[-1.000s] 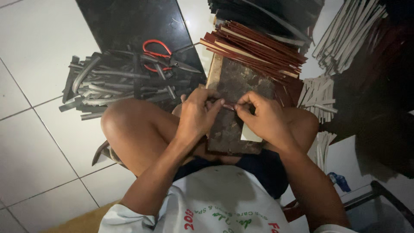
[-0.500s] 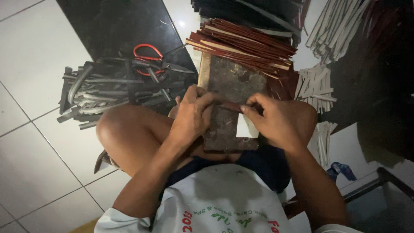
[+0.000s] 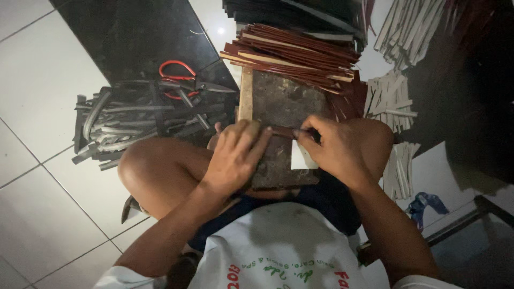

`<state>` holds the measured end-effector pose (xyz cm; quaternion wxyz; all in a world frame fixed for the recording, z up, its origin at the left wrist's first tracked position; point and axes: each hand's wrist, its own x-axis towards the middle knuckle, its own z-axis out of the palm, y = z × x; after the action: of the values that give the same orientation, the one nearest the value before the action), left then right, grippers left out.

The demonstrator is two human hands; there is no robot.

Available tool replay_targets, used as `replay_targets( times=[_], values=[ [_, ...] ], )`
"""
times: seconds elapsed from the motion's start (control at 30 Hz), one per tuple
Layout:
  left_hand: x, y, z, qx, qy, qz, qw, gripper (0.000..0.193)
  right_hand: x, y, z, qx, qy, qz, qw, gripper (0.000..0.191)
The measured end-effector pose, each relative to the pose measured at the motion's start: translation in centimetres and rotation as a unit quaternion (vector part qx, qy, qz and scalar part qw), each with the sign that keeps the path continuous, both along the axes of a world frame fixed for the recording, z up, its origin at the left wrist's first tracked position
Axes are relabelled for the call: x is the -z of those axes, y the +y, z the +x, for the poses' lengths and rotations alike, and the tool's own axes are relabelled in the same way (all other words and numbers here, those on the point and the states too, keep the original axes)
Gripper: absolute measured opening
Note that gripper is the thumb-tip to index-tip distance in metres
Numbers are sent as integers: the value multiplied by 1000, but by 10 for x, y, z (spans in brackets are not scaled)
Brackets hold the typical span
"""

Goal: The person sits cross-legged on the floor and repeatedly peels thin strips from reddish-brown material pieces using a fixed blade on a wooden block. The peeled strips are placed into a pile on the floor.

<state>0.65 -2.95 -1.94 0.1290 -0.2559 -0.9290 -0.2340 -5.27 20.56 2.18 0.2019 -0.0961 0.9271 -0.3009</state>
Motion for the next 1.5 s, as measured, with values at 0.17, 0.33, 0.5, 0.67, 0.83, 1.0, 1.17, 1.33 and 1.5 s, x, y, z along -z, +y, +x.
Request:
replay_targets(
  times=[0.17,0.33,0.5,0.67,0.83,1.0,1.17,1.33,1.5],
  values=[
    [-4,1,3,34,27,-132,990,53,-1,0,1,-5,24,3,1000,21],
    [-11,10,6,17,30,-188,981,51,2,3,4,-21,33,28,999,25],
    [-15,12,2,12,15,-134,991,51,10,4,9,-32,132,16,991,26],
    [-19,13,6,4,3,-125,992,52,13,-11,11,-26,141,28,989,28],
    [-19,11,4,9,-4,-94,995,52,15,-27,7,-31,135,23,990,25],
    [-19,8,3,12,1,-107,994,52,14,-17,5,-51,173,10,984,24],
    [-19,7,-5,25,0,-114,993,48,-4,10,-10,-24,9,8,1000,24],
    [-24,8,-10,39,-7,-111,993,48,-14,21,-10,38,-72,72,994,29],
    [-26,10,-12,41,-33,-116,992,52,-4,26,-11,9,-14,-41,999,26]
  ],
)
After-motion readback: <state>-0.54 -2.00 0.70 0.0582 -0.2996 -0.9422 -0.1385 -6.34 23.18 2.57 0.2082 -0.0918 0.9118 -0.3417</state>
